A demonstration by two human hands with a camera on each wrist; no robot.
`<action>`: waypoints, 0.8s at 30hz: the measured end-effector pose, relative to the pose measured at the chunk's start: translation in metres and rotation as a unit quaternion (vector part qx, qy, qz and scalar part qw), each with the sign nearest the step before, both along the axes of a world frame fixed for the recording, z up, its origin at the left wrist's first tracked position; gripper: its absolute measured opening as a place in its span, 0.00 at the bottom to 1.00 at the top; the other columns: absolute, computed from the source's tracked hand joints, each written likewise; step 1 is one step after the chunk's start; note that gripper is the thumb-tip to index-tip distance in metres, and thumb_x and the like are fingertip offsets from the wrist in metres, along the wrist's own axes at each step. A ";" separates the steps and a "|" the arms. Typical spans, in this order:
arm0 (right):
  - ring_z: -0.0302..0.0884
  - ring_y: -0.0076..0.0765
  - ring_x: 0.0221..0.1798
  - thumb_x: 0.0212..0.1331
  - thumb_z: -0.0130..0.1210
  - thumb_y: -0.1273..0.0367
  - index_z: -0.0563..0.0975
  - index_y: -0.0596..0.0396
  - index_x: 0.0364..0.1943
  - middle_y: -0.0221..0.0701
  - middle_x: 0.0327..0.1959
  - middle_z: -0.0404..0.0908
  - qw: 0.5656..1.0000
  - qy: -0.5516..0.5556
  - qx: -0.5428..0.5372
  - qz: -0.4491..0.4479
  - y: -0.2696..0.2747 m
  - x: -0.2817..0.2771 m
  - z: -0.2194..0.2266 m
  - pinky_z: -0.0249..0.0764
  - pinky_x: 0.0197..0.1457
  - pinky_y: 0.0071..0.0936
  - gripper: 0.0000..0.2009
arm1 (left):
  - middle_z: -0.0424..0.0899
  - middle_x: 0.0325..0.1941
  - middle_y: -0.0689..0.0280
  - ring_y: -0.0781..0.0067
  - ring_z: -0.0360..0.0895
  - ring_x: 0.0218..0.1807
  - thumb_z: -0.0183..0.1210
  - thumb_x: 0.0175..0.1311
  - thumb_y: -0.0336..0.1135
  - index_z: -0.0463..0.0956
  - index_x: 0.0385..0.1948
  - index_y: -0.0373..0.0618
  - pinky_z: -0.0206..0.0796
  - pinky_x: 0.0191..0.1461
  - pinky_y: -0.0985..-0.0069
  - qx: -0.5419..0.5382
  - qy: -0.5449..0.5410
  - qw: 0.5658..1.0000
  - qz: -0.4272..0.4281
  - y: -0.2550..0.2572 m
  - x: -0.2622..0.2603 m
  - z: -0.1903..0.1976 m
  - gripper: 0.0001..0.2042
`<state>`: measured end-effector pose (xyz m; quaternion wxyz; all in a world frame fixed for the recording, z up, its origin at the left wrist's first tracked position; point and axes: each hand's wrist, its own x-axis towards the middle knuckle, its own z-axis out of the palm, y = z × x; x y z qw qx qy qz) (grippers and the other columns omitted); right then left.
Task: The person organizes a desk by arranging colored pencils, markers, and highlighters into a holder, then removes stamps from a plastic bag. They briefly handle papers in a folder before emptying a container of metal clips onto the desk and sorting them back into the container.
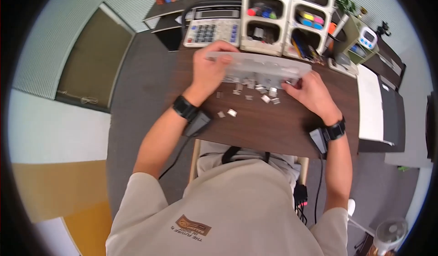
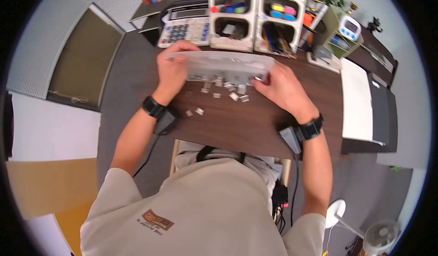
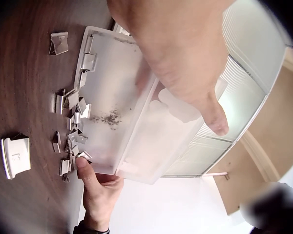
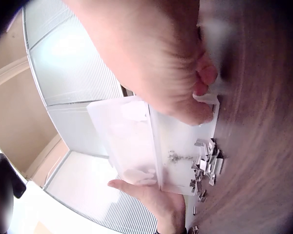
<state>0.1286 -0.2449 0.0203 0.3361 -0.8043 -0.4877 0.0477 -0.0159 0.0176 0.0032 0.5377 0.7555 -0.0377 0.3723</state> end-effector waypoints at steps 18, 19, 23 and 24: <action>0.79 0.42 0.32 0.58 0.60 0.77 0.77 0.62 0.38 0.38 0.31 0.78 0.991 0.045 0.077 0.103 -0.009 0.005 0.001 0.77 0.39 0.37 0.06 | 0.84 0.34 0.61 0.72 0.79 0.36 0.40 0.80 0.68 0.81 0.32 0.32 0.69 0.42 0.75 0.058 -0.033 0.998 -0.004 0.009 -0.001 0.000 0.40; 0.79 0.42 0.32 0.58 0.59 0.78 0.77 0.62 0.37 0.38 0.31 0.78 0.992 0.043 0.071 0.099 -0.010 0.005 0.002 0.77 0.39 0.37 0.05 | 0.84 0.34 0.62 0.72 0.79 0.36 0.41 0.80 0.68 0.81 0.31 0.32 0.69 0.43 0.75 0.045 -0.036 0.998 -0.010 0.008 0.000 -0.001 0.39; 0.80 0.42 0.32 0.58 0.60 0.78 0.76 0.62 0.36 0.39 0.31 0.77 0.992 0.037 0.079 0.094 -0.003 0.001 0.003 0.76 0.39 0.37 0.05 | 0.84 0.35 0.62 0.72 0.78 0.38 0.42 0.80 0.67 0.81 0.31 0.32 0.68 0.45 0.76 0.038 -0.042 0.998 -0.007 0.009 0.000 -0.001 0.38; 0.80 0.42 0.32 0.58 0.60 0.78 0.76 0.62 0.36 0.39 0.31 0.77 0.991 0.038 0.082 0.096 -0.001 0.001 0.003 0.76 0.39 0.37 0.05 | 0.84 0.35 0.62 0.72 0.78 0.38 0.42 0.80 0.67 0.81 0.31 0.32 0.68 0.45 0.76 0.040 -0.041 0.998 -0.006 0.011 -0.002 0.000 0.38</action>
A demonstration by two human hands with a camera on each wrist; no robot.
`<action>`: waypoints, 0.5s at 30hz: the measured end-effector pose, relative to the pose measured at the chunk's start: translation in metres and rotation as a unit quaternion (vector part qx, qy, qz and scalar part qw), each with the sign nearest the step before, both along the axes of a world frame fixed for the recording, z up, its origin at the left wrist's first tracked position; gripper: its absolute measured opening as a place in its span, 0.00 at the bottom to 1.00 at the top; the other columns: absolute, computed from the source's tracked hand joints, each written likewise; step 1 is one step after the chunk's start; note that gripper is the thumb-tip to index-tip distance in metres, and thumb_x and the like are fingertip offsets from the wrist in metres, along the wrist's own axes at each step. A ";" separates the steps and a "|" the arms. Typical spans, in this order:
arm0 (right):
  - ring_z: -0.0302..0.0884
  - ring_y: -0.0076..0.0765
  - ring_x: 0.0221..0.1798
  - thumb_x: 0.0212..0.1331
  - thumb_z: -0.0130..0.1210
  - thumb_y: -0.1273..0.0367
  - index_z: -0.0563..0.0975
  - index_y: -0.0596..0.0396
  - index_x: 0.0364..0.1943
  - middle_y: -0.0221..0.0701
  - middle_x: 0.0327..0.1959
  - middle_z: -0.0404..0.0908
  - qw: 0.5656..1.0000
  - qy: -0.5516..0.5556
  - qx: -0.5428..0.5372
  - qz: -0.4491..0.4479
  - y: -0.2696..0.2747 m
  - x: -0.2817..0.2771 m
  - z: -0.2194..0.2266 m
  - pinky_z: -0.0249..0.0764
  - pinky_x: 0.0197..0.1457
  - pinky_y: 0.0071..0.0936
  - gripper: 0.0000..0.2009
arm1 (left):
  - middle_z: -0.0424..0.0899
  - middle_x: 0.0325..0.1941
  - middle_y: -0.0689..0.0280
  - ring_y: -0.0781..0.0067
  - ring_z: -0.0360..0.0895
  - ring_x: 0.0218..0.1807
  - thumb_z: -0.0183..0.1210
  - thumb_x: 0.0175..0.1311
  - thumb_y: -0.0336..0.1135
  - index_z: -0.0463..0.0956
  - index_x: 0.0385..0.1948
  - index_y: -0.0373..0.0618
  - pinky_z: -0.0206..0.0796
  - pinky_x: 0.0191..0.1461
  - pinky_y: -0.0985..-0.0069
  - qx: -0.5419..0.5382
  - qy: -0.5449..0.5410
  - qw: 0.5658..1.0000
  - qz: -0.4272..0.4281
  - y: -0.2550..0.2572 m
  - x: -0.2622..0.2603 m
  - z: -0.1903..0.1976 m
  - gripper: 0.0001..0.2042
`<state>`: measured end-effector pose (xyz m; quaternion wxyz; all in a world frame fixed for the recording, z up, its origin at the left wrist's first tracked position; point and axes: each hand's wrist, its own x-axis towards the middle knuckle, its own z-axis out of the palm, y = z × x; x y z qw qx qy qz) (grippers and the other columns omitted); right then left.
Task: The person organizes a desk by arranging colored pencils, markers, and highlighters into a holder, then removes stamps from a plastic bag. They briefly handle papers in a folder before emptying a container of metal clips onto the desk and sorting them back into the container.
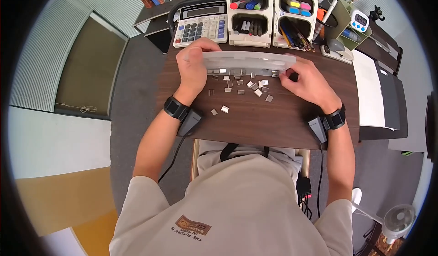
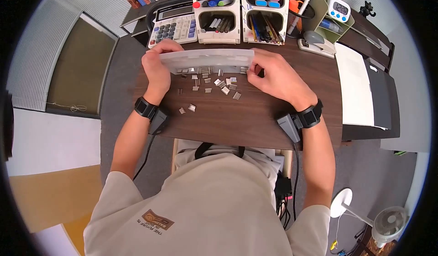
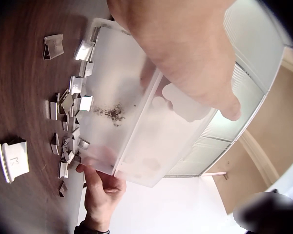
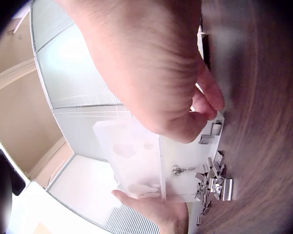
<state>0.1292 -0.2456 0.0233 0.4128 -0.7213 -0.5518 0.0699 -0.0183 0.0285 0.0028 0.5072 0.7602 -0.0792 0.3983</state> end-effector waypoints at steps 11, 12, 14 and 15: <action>0.82 0.43 0.33 0.58 0.59 0.79 0.79 0.63 0.43 0.40 0.41 0.83 0.999 -0.023 0.029 0.017 -0.001 0.004 -0.003 0.79 0.39 0.37 0.09 | 0.84 0.33 0.62 0.72 0.79 0.36 0.42 0.80 0.67 0.81 0.30 0.33 0.68 0.43 0.74 0.005 0.000 1.000 0.001 -0.004 0.001 0.002 0.39; 0.82 0.43 0.33 0.58 0.59 0.79 0.79 0.63 0.43 0.40 0.41 0.83 0.999 -0.023 0.029 0.016 -0.002 0.003 -0.002 0.79 0.39 0.37 0.09 | 0.84 0.33 0.62 0.72 0.79 0.36 0.42 0.80 0.67 0.81 0.30 0.33 0.68 0.43 0.74 0.009 0.000 1.000 0.003 -0.005 0.000 0.003 0.39; 0.82 0.42 0.35 0.59 0.60 0.79 0.80 0.63 0.47 0.40 0.45 0.84 0.999 -0.027 0.019 0.012 -0.002 0.003 0.000 0.79 0.41 0.36 0.12 | 0.84 0.33 0.62 0.72 0.79 0.36 0.41 0.80 0.67 0.81 0.30 0.33 0.68 0.43 0.74 0.012 0.000 1.000 0.003 -0.005 0.000 0.004 0.39; 0.82 0.42 0.35 0.59 0.60 0.79 0.80 0.63 0.47 0.40 0.45 0.84 0.999 -0.028 0.019 0.012 -0.002 0.003 0.000 0.79 0.41 0.36 0.12 | 0.84 0.33 0.62 0.72 0.79 0.37 0.41 0.80 0.67 0.81 0.30 0.33 0.68 0.43 0.75 0.014 -0.003 1.000 0.002 -0.004 0.001 0.003 0.39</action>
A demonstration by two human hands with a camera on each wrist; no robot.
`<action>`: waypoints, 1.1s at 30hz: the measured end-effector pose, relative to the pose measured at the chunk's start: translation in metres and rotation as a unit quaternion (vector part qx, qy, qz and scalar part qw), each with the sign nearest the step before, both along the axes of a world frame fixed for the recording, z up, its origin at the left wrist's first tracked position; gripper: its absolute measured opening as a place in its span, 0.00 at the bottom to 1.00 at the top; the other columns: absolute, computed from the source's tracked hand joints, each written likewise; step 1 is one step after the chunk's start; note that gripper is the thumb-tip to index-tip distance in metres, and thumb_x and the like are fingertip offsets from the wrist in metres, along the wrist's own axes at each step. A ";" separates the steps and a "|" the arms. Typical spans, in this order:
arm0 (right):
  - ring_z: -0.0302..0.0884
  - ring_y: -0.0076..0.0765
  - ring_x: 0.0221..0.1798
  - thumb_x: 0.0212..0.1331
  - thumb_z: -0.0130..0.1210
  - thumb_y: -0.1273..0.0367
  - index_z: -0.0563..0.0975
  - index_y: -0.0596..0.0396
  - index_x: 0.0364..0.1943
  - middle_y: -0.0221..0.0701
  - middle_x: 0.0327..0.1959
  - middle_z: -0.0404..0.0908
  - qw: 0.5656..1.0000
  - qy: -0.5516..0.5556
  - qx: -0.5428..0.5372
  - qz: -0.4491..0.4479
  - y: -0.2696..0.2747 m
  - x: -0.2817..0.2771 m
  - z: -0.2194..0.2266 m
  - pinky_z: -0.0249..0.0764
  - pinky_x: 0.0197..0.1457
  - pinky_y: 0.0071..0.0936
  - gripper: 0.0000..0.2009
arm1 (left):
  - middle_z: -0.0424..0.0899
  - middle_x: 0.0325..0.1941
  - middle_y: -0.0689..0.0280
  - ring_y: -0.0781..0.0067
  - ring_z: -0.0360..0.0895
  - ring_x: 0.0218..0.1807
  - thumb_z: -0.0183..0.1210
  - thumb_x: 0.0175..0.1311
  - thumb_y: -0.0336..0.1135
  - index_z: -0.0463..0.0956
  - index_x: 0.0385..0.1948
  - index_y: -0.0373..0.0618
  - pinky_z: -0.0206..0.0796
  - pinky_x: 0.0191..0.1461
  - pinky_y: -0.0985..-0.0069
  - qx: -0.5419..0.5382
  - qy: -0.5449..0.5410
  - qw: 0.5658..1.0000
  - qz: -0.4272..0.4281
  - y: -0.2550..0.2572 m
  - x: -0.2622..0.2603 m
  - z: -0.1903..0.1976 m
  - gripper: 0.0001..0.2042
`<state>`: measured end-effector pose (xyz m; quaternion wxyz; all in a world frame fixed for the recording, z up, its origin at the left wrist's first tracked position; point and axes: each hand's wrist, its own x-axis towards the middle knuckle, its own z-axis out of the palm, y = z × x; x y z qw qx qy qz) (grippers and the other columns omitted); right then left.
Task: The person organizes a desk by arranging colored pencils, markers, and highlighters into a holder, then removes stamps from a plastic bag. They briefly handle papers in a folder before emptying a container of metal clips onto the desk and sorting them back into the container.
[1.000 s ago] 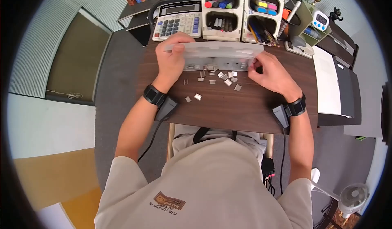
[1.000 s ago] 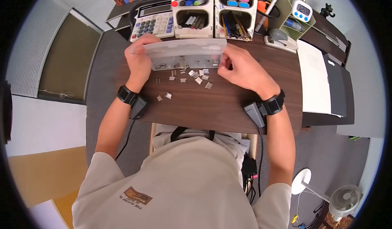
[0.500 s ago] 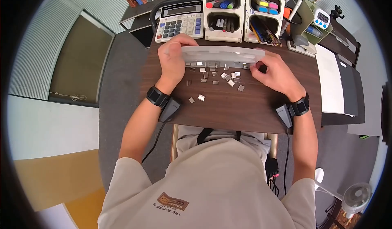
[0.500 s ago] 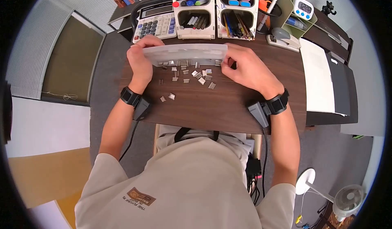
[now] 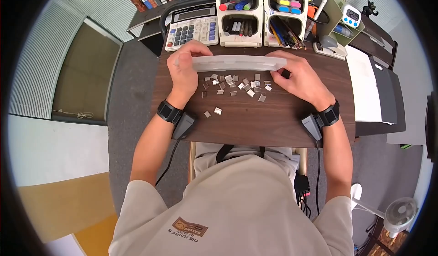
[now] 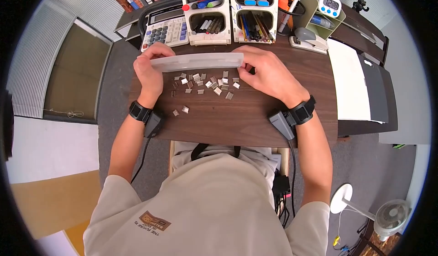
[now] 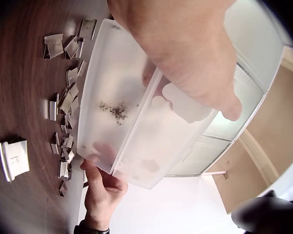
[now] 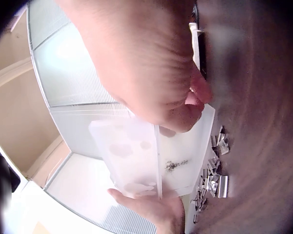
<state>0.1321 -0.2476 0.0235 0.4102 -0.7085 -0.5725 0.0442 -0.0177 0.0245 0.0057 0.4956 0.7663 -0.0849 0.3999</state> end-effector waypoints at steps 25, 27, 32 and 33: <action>0.70 0.47 0.24 0.57 0.58 0.72 0.78 0.63 0.37 0.41 0.22 0.74 0.998 0.027 -0.049 -0.028 0.000 -0.005 0.002 0.70 0.31 0.40 0.08 | 0.86 0.33 0.66 0.77 0.79 0.37 0.41 0.85 0.52 0.81 0.31 0.35 0.70 0.47 0.75 -0.082 0.057 0.994 0.040 -0.002 0.002 -0.006 0.30; 0.69 0.46 0.23 0.56 0.58 0.72 0.78 0.63 0.37 0.41 0.21 0.73 0.997 0.031 -0.060 -0.027 -0.001 -0.005 0.002 0.69 0.30 0.40 0.08 | 0.86 0.33 0.66 0.77 0.79 0.37 0.40 0.86 0.50 0.82 0.31 0.35 0.70 0.47 0.75 -0.087 0.060 0.993 0.044 -0.003 0.001 -0.005 0.30; 0.71 0.43 0.23 0.56 0.59 0.72 0.81 0.62 0.40 0.41 0.21 0.76 0.997 0.048 -0.063 -0.011 -0.001 -0.006 0.002 0.70 0.30 0.38 0.09 | 0.87 0.33 0.66 0.78 0.79 0.37 0.41 0.86 0.49 0.82 0.31 0.35 0.70 0.47 0.74 -0.103 0.064 0.991 0.053 -0.005 0.001 -0.003 0.29; 0.71 0.43 0.23 0.56 0.59 0.72 0.81 0.62 0.40 0.41 0.21 0.76 0.997 0.048 -0.063 -0.012 -0.001 -0.006 0.003 0.70 0.30 0.38 0.09 | 0.87 0.32 0.66 0.78 0.78 0.37 0.41 0.86 0.49 0.82 0.31 0.35 0.70 0.46 0.75 -0.099 0.071 0.990 0.064 -0.006 0.001 -0.003 0.29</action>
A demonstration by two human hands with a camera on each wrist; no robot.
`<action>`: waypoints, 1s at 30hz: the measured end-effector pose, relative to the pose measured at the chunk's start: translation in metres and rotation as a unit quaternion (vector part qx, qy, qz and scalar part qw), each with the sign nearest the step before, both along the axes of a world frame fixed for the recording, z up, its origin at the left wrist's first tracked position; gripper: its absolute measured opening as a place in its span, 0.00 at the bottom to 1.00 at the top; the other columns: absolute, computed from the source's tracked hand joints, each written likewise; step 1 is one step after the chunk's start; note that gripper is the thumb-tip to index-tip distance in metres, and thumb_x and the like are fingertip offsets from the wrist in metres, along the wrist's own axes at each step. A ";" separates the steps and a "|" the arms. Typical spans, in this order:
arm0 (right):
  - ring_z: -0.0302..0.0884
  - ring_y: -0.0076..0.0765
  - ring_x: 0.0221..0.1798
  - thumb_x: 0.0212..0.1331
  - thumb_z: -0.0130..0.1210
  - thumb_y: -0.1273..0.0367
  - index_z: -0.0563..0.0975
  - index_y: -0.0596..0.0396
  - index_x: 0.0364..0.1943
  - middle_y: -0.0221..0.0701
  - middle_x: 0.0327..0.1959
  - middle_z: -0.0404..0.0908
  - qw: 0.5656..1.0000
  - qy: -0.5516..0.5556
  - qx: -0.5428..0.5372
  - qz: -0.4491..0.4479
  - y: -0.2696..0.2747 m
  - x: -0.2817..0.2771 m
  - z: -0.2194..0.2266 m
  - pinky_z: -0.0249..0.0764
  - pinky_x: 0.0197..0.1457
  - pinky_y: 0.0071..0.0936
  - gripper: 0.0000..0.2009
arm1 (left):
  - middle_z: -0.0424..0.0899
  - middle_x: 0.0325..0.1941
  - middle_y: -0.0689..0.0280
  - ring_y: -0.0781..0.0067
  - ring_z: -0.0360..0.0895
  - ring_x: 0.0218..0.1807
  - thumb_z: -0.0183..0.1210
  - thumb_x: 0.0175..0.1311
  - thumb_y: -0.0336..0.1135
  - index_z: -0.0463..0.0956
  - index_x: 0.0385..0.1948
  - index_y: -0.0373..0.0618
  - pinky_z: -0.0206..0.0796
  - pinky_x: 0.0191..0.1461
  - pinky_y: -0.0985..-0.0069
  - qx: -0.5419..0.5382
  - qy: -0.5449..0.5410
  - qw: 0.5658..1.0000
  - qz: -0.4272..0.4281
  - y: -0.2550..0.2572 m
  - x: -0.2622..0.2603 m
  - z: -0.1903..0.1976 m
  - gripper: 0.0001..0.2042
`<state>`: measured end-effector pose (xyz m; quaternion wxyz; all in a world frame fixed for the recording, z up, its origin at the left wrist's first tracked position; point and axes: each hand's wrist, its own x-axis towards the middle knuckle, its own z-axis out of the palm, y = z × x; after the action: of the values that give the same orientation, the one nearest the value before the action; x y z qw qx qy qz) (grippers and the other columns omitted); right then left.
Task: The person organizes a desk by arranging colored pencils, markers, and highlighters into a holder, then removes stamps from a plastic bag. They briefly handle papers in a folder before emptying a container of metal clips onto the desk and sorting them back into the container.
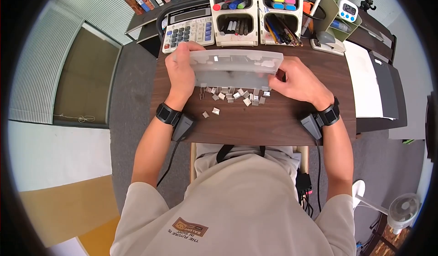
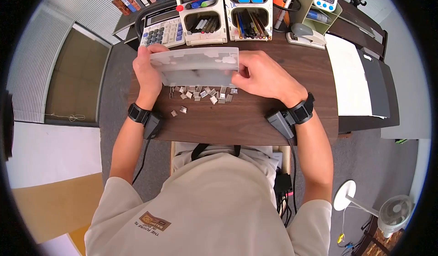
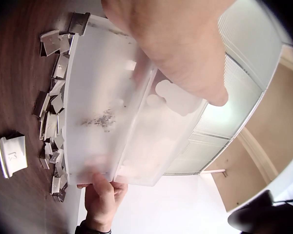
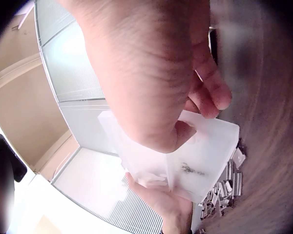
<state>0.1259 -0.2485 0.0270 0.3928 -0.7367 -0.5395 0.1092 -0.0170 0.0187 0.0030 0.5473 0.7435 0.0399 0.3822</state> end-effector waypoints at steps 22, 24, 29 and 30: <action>0.76 0.36 0.30 0.61 0.58 0.65 0.84 0.55 0.51 0.36 0.28 0.81 0.984 0.102 -0.137 0.047 -0.003 0.005 0.005 0.73 0.37 0.35 0.16 | 0.87 0.31 0.64 0.76 0.85 0.31 0.49 0.82 0.55 0.83 0.35 0.38 0.77 0.29 0.78 -0.133 0.136 0.982 -0.013 0.002 0.008 0.000 0.27; 0.76 0.37 0.30 0.61 0.58 0.66 0.84 0.54 0.52 0.37 0.29 0.82 0.985 0.105 -0.132 0.045 -0.003 0.004 0.005 0.74 0.38 0.35 0.17 | 0.86 0.29 0.66 0.79 0.82 0.29 0.52 0.82 0.53 0.83 0.34 0.38 0.74 0.30 0.80 -0.142 0.127 0.982 -0.008 -0.005 0.008 0.008 0.25; 0.78 0.40 0.31 0.61 0.58 0.66 0.81 0.58 0.50 0.39 0.31 0.85 0.984 0.117 -0.131 0.019 -0.003 0.002 0.014 0.75 0.39 0.37 0.16 | 0.84 0.27 0.71 0.87 0.76 0.27 0.58 0.80 0.48 0.84 0.33 0.39 0.64 0.29 0.84 -0.116 0.141 0.983 0.017 0.005 0.009 0.004 0.20; 0.78 0.40 0.31 0.61 0.58 0.66 0.81 0.58 0.50 0.39 0.31 0.85 0.984 0.117 -0.131 0.018 -0.003 0.004 0.011 0.75 0.39 0.37 0.16 | 0.82 0.26 0.73 0.88 0.73 0.26 0.59 0.79 0.47 0.84 0.33 0.39 0.61 0.29 0.84 -0.094 0.142 0.985 0.025 0.006 0.011 0.002 0.19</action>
<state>0.1300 -0.2516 0.0379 0.3513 -0.7538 -0.4845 0.2714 -0.0063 0.0250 0.0050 0.5937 0.7341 0.1719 0.2811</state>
